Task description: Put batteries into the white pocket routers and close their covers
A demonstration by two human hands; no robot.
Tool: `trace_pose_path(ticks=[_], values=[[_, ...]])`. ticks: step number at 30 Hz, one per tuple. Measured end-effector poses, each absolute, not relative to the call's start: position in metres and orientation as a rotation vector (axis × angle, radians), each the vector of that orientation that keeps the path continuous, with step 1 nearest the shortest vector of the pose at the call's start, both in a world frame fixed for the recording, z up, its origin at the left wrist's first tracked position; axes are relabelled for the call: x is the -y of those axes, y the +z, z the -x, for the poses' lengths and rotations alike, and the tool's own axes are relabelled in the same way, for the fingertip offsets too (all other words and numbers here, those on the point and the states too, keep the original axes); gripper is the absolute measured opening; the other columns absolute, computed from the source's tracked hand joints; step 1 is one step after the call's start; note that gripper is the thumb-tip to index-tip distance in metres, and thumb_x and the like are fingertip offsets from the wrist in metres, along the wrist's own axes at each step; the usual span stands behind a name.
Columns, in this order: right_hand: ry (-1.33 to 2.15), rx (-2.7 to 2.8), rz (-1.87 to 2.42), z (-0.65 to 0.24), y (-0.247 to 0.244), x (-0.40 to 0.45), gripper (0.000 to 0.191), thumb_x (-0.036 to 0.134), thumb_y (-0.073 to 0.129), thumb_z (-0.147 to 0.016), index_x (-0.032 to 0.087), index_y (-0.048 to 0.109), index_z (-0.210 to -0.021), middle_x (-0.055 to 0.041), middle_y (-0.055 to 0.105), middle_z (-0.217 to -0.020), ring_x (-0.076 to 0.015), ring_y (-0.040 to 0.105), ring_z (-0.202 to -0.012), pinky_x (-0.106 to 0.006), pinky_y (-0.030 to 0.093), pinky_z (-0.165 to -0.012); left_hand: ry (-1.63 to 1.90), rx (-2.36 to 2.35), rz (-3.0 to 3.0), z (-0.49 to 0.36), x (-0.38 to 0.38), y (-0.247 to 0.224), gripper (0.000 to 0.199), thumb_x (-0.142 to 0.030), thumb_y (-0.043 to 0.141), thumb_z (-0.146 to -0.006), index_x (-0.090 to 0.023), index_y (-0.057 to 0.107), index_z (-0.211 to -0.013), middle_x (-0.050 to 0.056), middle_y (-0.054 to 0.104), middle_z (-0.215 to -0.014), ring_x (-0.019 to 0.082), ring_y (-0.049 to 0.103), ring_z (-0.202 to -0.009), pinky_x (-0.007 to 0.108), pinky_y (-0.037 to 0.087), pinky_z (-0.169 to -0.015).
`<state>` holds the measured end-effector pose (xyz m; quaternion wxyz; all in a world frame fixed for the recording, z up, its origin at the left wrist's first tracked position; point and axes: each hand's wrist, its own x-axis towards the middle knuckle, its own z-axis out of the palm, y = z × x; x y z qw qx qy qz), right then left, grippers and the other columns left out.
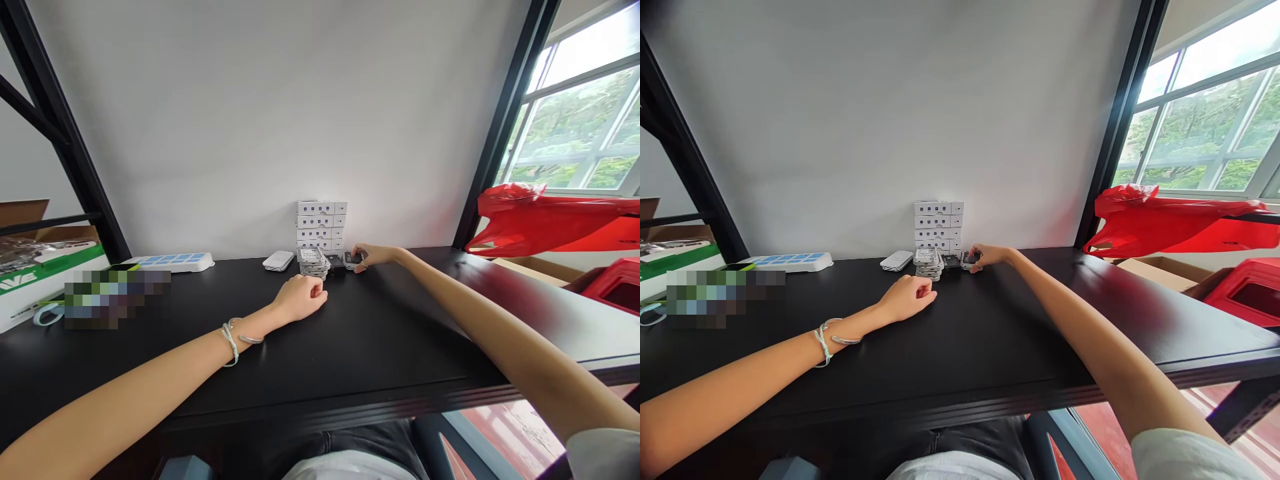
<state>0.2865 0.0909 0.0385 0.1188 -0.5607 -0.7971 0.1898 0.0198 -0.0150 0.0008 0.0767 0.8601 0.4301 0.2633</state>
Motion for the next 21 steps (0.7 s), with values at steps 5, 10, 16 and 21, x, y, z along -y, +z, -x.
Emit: trace_pose_path(ticks=[5, 10, 16, 21], values=[[0.304, 2.128, 1.574, -0.261, 0.060, -0.074, 0.027, 0.038, 0.060, -0.074, 0.018, 0.059, -0.092, -0.0090, 0.064, -0.105, -0.0240, 0.058, -0.096, -0.030, 0.044, -0.077, 0.793, -1.276, -2.567, -0.020, 0.014, 0.000, 0.031, -0.029, 0.051, -0.078, -0.021, 0.034, -0.053, -0.004, 0.044, -0.051, 0.014, 0.044, -0.051, 0.026, 0.027, -0.050], [0.183, 2.271, 1.603, -0.193, 0.064, -0.059, 0.039, 0.044, 0.048, -0.084, 0.017, 0.055, -0.056, -0.0056, 0.057, -0.059, -0.0182, 0.053, -0.060, -0.029, 0.041, -0.057, 0.796, -1.280, -2.565, -0.019, 0.015, 0.001, 0.030, -0.029, 0.050, -0.079, -0.021, 0.038, -0.053, -0.003, 0.044, -0.051, 0.014, 0.043, -0.051, 0.026, 0.028, -0.051], [0.050, 2.253, 1.682, -0.175, 0.064, -0.052, 0.015, 0.025, 0.057, -0.072, 0.018, 0.053, -0.059, -0.0008, 0.042, -0.053, -0.0138, 0.040, -0.052, -0.026, 0.028, -0.046, 0.849, -1.254, -2.542, -0.019, 0.016, 0.000, 0.035, -0.032, 0.047, -0.084, -0.020, 0.034, -0.054, -0.003, 0.043, -0.051, 0.013, 0.040, -0.050, 0.026, 0.026, -0.051], [0.037, 2.218, 1.637, -0.215, 0.066, -0.021, 0.025, 0.026, 0.050, -0.073, 0.020, 0.042, -0.049, 0.0006, 0.037, -0.051, -0.0118, 0.034, -0.051, -0.027, 0.026, -0.048, 1.210, -1.231, -2.330, -0.016, 0.011, 0.000, 0.046, -0.044, 0.019, -0.097, -0.021, 0.030, -0.059, -0.003, 0.038, -0.052, 0.014, 0.040, -0.050, 0.028, 0.030, -0.055]])
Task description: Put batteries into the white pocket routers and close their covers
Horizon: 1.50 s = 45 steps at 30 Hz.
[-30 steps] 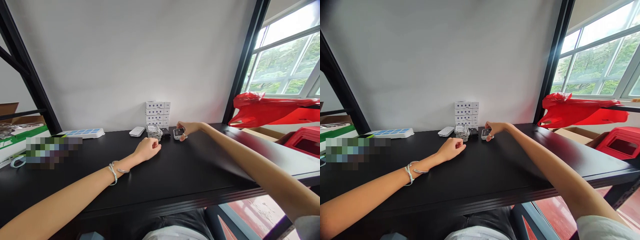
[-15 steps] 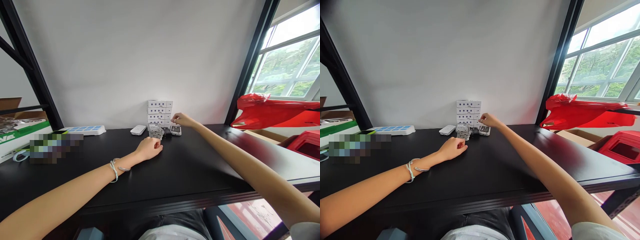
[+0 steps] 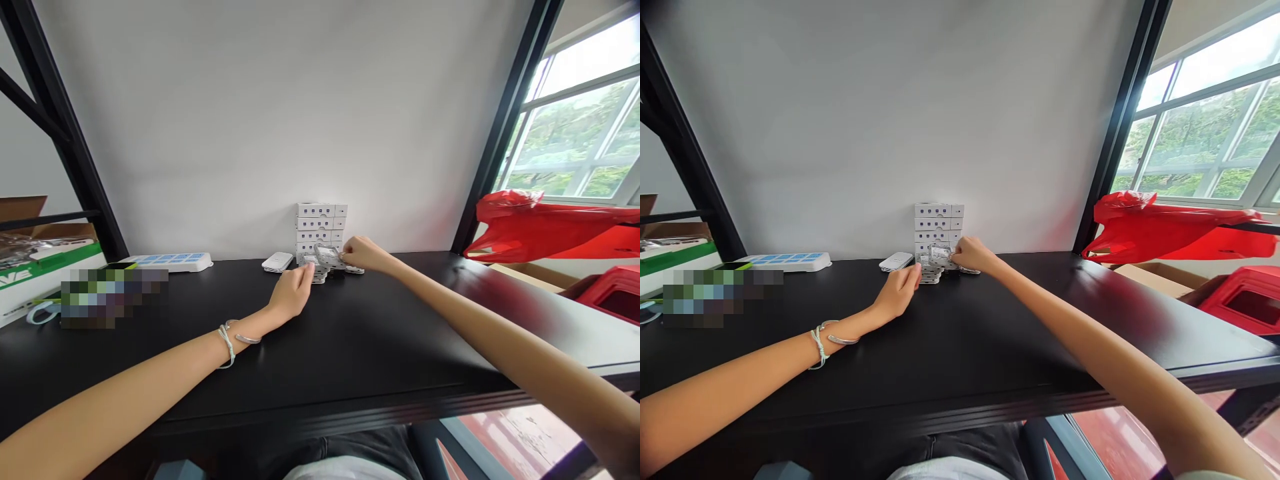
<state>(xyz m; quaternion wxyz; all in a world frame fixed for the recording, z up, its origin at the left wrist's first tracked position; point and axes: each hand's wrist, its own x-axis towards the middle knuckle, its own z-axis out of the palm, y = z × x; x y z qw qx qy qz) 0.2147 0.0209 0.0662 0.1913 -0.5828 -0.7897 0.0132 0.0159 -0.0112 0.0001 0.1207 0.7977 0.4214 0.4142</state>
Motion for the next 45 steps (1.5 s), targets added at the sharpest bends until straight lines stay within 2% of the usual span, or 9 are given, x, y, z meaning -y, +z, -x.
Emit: trace_pose_path(ticks=[5, 8, 11, 14, 17, 22, 28, 37, 45], values=[[0.038, 2.197, 1.566, -0.234, 0.037, 0.037, 0.025, 0.029, 0.050, -0.070, 0.020, 0.042, -0.048, 0.0013, 0.043, -0.049, -0.0117, 0.037, -0.052, -0.026, 0.028, -0.049, 1.208, -1.027, -2.385, -0.015, 0.015, 0.002, 0.031, -0.053, 0.043, -0.089, -0.022, 0.043, -0.086, 0.001, 0.053, -0.084, 0.016, 0.052, -0.074, 0.029, 0.041, -0.064], [0.036, 2.191, 1.554, -0.228, 0.018, 0.060, 0.030, 0.030, 0.050, -0.071, 0.020, 0.036, -0.047, 0.0016, 0.043, -0.048, -0.0117, 0.036, -0.051, -0.027, 0.027, -0.048, 0.924, -0.830, -2.522, -0.016, 0.019, 0.001, 0.056, -0.056, 0.068, -0.069, -0.024, 0.042, -0.107, 0.007, 0.051, -0.109, 0.024, 0.053, -0.099, 0.035, 0.046, -0.076], [0.201, 2.320, 1.579, -0.225, 0.019, 0.058, 0.031, 0.033, 0.052, -0.074, 0.020, 0.042, -0.047, 0.0004, 0.047, -0.049, -0.0126, 0.041, -0.050, -0.027, 0.029, -0.049, 0.745, -0.739, -2.538, -0.016, 0.020, -0.001, 0.075, -0.056, 0.077, -0.059, -0.025, 0.038, -0.114, 0.010, 0.047, -0.120, 0.030, 0.049, -0.114, 0.043, 0.045, -0.090], [0.466, 2.459, 1.520, -0.235, 0.039, 0.031, 0.035, 0.047, 0.050, -0.079, 0.020, 0.056, -0.058, -0.0022, 0.058, -0.057, -0.0160, 0.053, -0.056, -0.028, 0.038, -0.055, 0.748, -0.718, -2.470, -0.014, 0.018, -0.002, 0.078, -0.054, 0.078, -0.058, -0.025, 0.036, -0.117, 0.011, 0.045, -0.122, 0.031, 0.048, -0.117, 0.047, 0.044, -0.095], [0.220, 2.406, 1.447, -0.248, 0.056, -0.012, 0.042, 0.058, 0.063, -0.068, 0.020, 0.060, -0.088, -0.0065, 0.065, -0.090, -0.0230, 0.059, -0.083, -0.031, 0.043, -0.067, 0.762, -0.695, -2.424, -0.013, 0.015, -0.004, 0.085, -0.053, 0.081, -0.054, -0.025, 0.034, -0.119, 0.012, 0.043, -0.125, 0.032, 0.046, -0.119, 0.050, 0.041, -0.099], [0.360, 2.507, 1.427, -0.250, 0.053, -0.071, 0.071, 0.054, 0.076, -0.056, 0.020, 0.052, -0.114, -0.0123, 0.052, -0.128, -0.0291, 0.050, -0.114, -0.037, 0.042, -0.091, 0.684, -0.724, -2.377, -0.013, 0.013, -0.006, 0.097, -0.053, 0.083, -0.051, -0.025, 0.025, -0.123, 0.013, 0.043, -0.123, 0.031, 0.043, -0.123, 0.052, 0.035, -0.103], [0.548, 2.394, 1.444, -0.250, 0.046, -0.086, 0.079, 0.048, 0.080, -0.051, 0.021, 0.050, -0.119, -0.0116, 0.054, -0.125, -0.0287, 0.051, -0.116, -0.037, 0.044, -0.091, 0.680, -0.742, -2.328, -0.012, 0.009, -0.011, 0.099, -0.052, 0.083, -0.051, -0.027, 0.022, -0.125, 0.014, 0.044, -0.125, 0.032, 0.042, -0.124, 0.053, 0.033, -0.104], [0.490, 2.248, 1.208, -0.277, 0.041, -0.021, 0.065, 0.050, 0.078, -0.055, 0.021, 0.056, -0.109, -0.0107, 0.058, -0.115, -0.0295, 0.053, -0.108, -0.039, 0.044, -0.086, 0.715, -0.753, -2.300, -0.014, 0.010, -0.009, 0.097, -0.048, 0.084, -0.050, -0.025, 0.027, -0.124, 0.014, 0.046, -0.124, 0.032, 0.042, -0.125, 0.053, 0.033, -0.105], [0.622, 2.448, 1.167, -0.240, 0.025, 0.019, 0.076, 0.049, 0.077, -0.059, 0.023, 0.054, -0.127, -0.0084, 0.054, -0.121, -0.0265, 0.050, -0.106, -0.037, 0.043, -0.087, 0.727, -0.763, -2.327, -0.015, 0.010, -0.009, 0.103, -0.049, 0.084, -0.050, -0.025, 0.021, -0.127, 0.016, 0.040, -0.128, 0.033, 0.039, -0.126, 0.052, 0.037, -0.101]])
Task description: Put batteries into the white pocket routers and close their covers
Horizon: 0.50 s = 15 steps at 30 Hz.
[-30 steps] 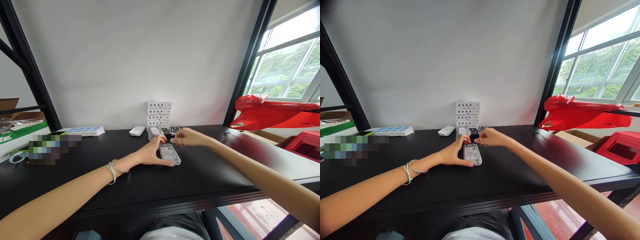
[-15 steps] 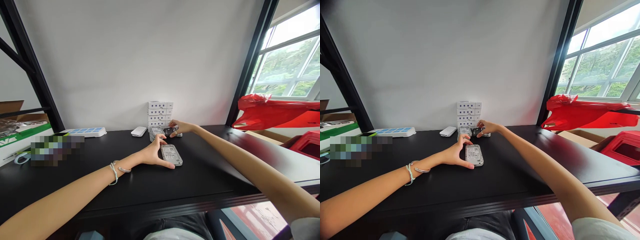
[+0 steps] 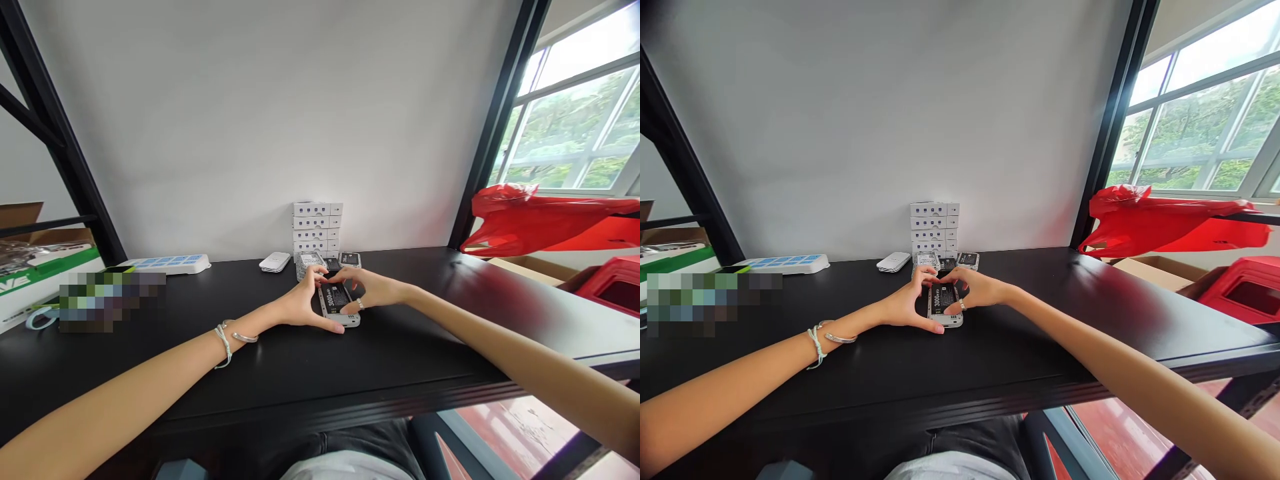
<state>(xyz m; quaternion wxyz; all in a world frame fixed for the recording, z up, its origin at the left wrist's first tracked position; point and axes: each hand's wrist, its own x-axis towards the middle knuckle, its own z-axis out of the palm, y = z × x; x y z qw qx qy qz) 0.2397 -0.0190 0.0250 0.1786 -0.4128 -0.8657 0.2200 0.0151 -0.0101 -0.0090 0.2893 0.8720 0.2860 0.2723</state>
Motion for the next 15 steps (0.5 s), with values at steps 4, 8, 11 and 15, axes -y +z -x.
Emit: trace_pose_path(ticks=[4, 8, 11, 15], values=[[0.710, 2.479, 1.177, -0.240, 0.028, 0.021, 0.066, 0.057, 0.067, -0.069, 0.025, 0.055, -0.126, -0.0077, 0.050, -0.125, -0.0254, 0.048, -0.110, -0.035, 0.042, -0.089, 0.747, -0.768, -2.346, -0.016, 0.010, -0.009, 0.100, -0.050, 0.084, -0.051, -0.025, 0.021, -0.126, 0.016, 0.039, -0.128, 0.033, 0.039, -0.125, 0.053, 0.038, -0.099], [0.691, 2.583, 1.146, -0.244, 0.033, 0.025, 0.073, 0.060, 0.069, -0.066, 0.025, 0.054, -0.129, -0.0076, 0.042, -0.135, -0.0284, 0.039, -0.125, -0.037, 0.036, -0.101, 0.760, -0.769, -2.321, -0.016, 0.011, -0.009, 0.103, -0.049, 0.084, -0.050, -0.025, 0.019, -0.127, 0.015, 0.036, -0.129, 0.032, 0.039, -0.126, 0.053, 0.038, -0.100], [0.611, 2.668, 1.159, -0.243, 0.032, 0.027, 0.088, 0.060, 0.074, -0.059, 0.026, 0.048, -0.135, -0.0071, 0.034, -0.144, -0.0320, 0.031, -0.132, -0.041, 0.028, -0.109, 0.749, -0.773, -2.322, -0.016, 0.011, -0.009, 0.105, -0.049, 0.085, -0.050, -0.027, 0.017, -0.127, 0.015, 0.036, -0.129, 0.032, 0.038, -0.126, 0.054, 0.038, -0.099], [0.529, 2.702, 1.166, -0.237, 0.029, 0.030, 0.097, 0.062, 0.074, -0.057, 0.022, 0.042, -0.140, -0.0097, 0.037, -0.145, -0.0329, 0.035, -0.130, -0.043, 0.029, -0.109, 0.751, -0.756, -2.341, -0.016, 0.009, -0.009, 0.105, -0.050, 0.085, -0.050, -0.028, 0.017, -0.128, 0.015, 0.037, -0.128, 0.033, 0.038, -0.126, 0.055, 0.038, -0.098]])
